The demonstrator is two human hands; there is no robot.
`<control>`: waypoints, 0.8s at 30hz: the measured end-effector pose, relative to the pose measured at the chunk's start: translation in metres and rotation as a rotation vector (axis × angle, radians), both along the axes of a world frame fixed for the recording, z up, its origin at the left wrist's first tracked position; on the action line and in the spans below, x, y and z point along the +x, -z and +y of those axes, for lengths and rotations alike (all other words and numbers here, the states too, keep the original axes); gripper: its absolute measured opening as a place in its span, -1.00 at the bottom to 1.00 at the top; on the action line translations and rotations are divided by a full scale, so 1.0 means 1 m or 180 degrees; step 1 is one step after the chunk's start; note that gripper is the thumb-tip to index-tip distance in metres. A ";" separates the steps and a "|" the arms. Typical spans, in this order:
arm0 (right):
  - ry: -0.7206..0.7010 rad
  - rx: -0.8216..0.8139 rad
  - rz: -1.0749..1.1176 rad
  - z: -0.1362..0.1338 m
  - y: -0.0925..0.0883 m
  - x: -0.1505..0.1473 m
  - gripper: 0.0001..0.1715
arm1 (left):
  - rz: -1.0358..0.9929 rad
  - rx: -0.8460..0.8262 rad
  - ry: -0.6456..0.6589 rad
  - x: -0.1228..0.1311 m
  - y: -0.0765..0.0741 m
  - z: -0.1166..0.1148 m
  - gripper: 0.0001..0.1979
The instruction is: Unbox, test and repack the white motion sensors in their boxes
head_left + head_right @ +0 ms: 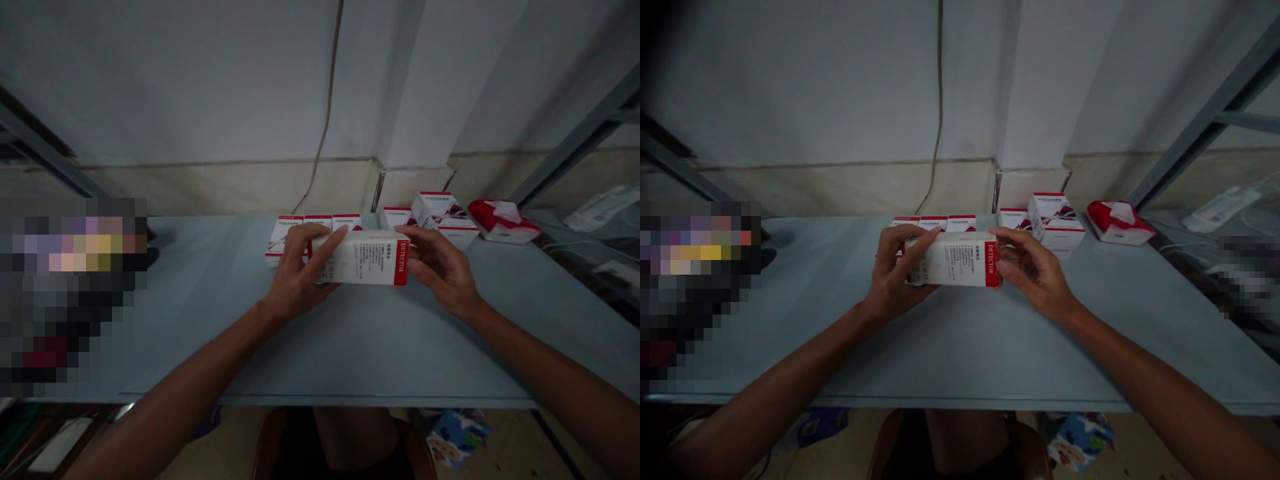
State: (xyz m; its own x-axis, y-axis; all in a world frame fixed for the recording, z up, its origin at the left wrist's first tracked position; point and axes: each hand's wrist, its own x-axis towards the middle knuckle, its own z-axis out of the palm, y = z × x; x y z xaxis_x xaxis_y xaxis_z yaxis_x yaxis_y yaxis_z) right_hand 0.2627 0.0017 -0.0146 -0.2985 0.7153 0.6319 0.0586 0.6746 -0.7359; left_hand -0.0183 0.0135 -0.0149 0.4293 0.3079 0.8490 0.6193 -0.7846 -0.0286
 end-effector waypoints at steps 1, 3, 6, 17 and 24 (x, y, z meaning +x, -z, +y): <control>-0.0001 0.0013 -0.0029 0.000 0.000 0.000 -0.50 | -0.0004 -0.0007 0.0015 0.000 0.000 0.000 -0.12; -0.0025 0.0004 -0.0108 0.000 0.000 0.002 -0.47 | -0.0003 -0.0025 0.0043 -0.001 0.000 0.000 -0.15; -0.0067 -0.0022 -0.0211 0.000 0.001 0.004 -0.43 | -0.0003 -0.0053 0.0057 -0.002 -0.001 0.000 -0.17; 0.0233 0.0144 0.0023 -0.003 0.008 -0.002 -0.49 | 0.0100 -0.0023 0.0108 -0.002 0.000 0.001 -0.15; 0.0281 0.0182 0.0218 -0.005 0.010 -0.007 -0.58 | 0.0076 0.0218 0.0114 -0.001 -0.002 0.000 -0.22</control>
